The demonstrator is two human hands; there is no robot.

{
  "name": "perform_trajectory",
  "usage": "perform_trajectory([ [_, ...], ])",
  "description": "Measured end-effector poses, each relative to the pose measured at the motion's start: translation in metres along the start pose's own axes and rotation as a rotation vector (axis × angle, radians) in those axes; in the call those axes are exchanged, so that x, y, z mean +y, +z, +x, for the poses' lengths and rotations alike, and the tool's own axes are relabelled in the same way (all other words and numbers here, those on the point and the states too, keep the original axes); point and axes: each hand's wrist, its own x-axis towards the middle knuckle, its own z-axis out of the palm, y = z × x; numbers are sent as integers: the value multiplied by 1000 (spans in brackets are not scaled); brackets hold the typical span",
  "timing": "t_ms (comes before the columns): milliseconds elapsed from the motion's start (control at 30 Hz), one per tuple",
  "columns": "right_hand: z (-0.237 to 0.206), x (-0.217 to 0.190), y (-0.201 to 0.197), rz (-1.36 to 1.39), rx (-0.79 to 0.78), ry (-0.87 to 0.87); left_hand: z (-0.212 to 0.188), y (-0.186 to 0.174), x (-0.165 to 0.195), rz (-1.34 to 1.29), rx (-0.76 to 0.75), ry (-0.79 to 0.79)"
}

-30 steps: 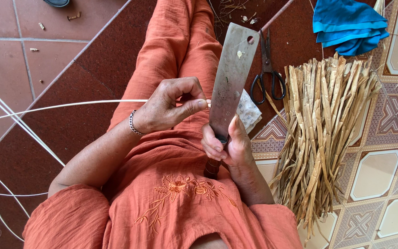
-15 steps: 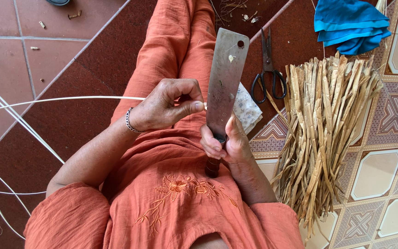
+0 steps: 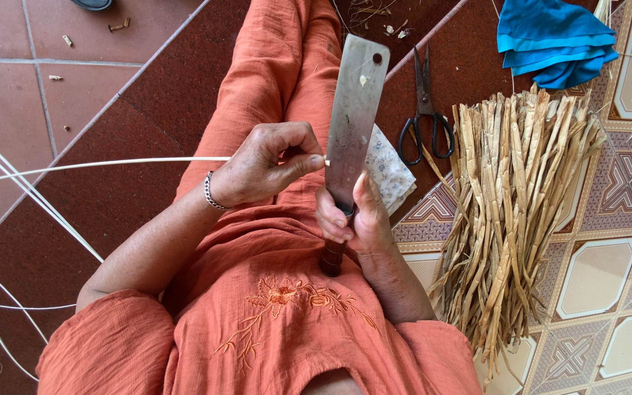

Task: The person sits on the floor and uses a large knife to shave thin strips from bamboo rods. They repeatedly draw the knife along the rods to produce long, flexible strips, occasionally switching between rods and adjusting their grip.

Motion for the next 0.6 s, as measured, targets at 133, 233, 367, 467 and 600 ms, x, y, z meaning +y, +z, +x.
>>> perform_trajectory([
  [133, -2, -3, 3, 5, 23, -20, 0, -4, 0, -237, -51, 26],
  [233, -4, -3, 5, -14, 39, 11, -1, -11, -3, -139, -105, -277],
  [367, -4, -1, 6, -32, 9, 20, -2, -10, -9, -7, -73, -168],
  [467, -5, 0, 5, -14, 37, 16, -5, -6, -11, 12, -32, -140],
  [600, -6, 3, 2, 73, -26, 41, -8, -5, -10, 32, -2, -43],
])
